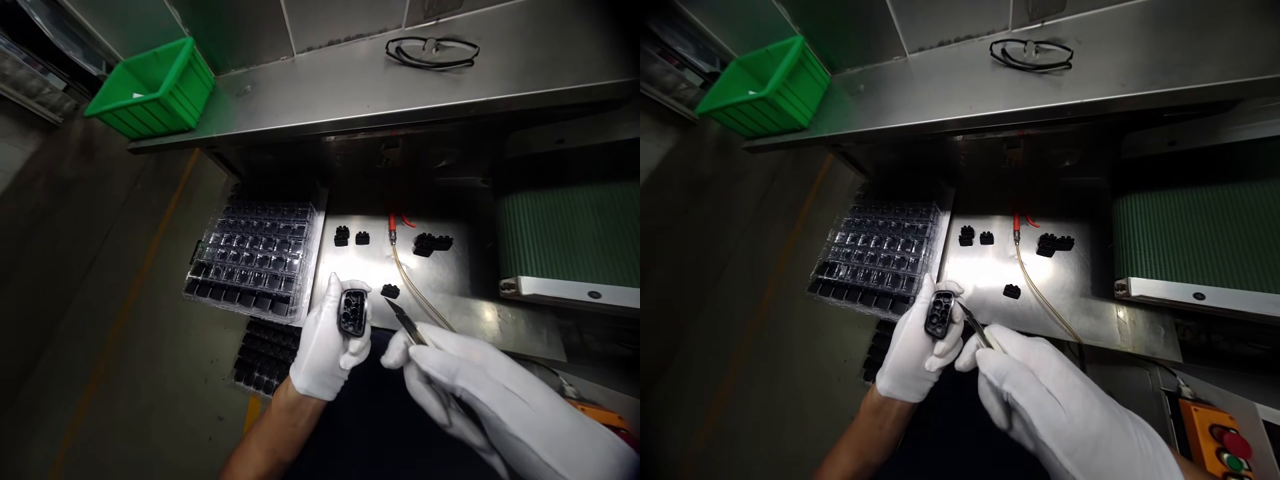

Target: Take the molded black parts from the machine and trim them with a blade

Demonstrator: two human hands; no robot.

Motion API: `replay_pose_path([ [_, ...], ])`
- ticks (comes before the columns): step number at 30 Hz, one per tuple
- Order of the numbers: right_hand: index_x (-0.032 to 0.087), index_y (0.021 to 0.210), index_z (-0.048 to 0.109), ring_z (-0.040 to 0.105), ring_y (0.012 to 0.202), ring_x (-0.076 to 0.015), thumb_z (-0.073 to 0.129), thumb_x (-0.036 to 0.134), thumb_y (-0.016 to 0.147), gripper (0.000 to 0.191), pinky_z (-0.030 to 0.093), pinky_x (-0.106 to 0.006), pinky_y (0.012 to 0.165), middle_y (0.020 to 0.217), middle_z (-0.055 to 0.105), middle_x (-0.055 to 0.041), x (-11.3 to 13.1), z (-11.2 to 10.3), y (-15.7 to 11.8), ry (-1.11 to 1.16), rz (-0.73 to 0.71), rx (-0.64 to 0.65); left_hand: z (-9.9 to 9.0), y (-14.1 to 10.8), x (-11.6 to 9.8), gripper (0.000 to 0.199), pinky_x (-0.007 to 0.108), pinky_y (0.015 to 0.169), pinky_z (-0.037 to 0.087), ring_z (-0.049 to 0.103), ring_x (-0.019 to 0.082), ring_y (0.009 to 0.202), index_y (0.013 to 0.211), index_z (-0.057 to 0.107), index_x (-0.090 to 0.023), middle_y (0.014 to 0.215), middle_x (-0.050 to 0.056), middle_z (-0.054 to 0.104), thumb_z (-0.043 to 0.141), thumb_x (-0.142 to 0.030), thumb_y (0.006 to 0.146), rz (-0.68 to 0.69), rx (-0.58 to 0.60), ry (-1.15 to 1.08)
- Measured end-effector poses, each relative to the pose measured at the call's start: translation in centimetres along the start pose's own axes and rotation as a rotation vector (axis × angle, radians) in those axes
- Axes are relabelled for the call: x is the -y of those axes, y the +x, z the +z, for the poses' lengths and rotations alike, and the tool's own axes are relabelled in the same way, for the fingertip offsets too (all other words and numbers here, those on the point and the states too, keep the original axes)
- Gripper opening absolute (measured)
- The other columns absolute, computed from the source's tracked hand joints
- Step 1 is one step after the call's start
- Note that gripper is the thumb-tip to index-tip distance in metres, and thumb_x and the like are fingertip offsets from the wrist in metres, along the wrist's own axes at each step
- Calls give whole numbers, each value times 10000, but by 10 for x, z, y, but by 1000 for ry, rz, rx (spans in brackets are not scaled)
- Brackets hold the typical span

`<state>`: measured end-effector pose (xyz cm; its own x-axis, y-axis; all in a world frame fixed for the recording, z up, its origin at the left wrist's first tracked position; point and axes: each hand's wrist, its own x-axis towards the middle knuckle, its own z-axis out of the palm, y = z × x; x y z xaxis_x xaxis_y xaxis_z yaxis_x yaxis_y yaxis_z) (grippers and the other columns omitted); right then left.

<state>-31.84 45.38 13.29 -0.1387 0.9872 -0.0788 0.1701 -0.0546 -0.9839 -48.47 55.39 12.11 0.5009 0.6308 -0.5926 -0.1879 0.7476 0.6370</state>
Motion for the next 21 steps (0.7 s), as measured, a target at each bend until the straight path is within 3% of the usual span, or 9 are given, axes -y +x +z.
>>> replay_pose_path([
  [4,242,806,662,477,454,-145,304,629,1035,575,497,-284,462,530,493,-1,-10,-1,4,293,102,100,4,-5,-2,528,127,259,209,312,21,307,995,621,-174,679,-19,564,424,-665,1002,20,1,-41],
  [7,255,882,690,477,501,-162,333,716,984,591,512,-305,489,587,515,-22,-8,-3,2,348,165,61,4,-9,-3,543,121,262,225,319,17,301,999,628,-167,675,-17,555,398,-659,1012,50,0,-16],
  [13,243,979,675,447,518,-138,326,526,1053,455,491,-270,503,628,506,-1,-10,2,-8,372,289,103,0,-8,0,527,126,244,214,317,20,293,966,632,-173,677,-20,553,417,-652,1009,42,53,-70],
  [17,262,1014,703,459,485,-143,359,507,1046,423,455,-263,439,602,530,-10,-30,3,-11,362,237,86,2,-8,0,532,129,257,200,307,16,305,957,631,-176,682,-18,557,421,-662,1005,36,54,-60],
  [21,336,1080,750,515,452,-156,359,526,1029,438,406,-280,337,738,681,-60,-42,0,-16,213,92,22,5,-9,1,525,128,286,202,301,12,321,960,631,-188,685,-14,564,397,-655,1015,79,29,-3],
])
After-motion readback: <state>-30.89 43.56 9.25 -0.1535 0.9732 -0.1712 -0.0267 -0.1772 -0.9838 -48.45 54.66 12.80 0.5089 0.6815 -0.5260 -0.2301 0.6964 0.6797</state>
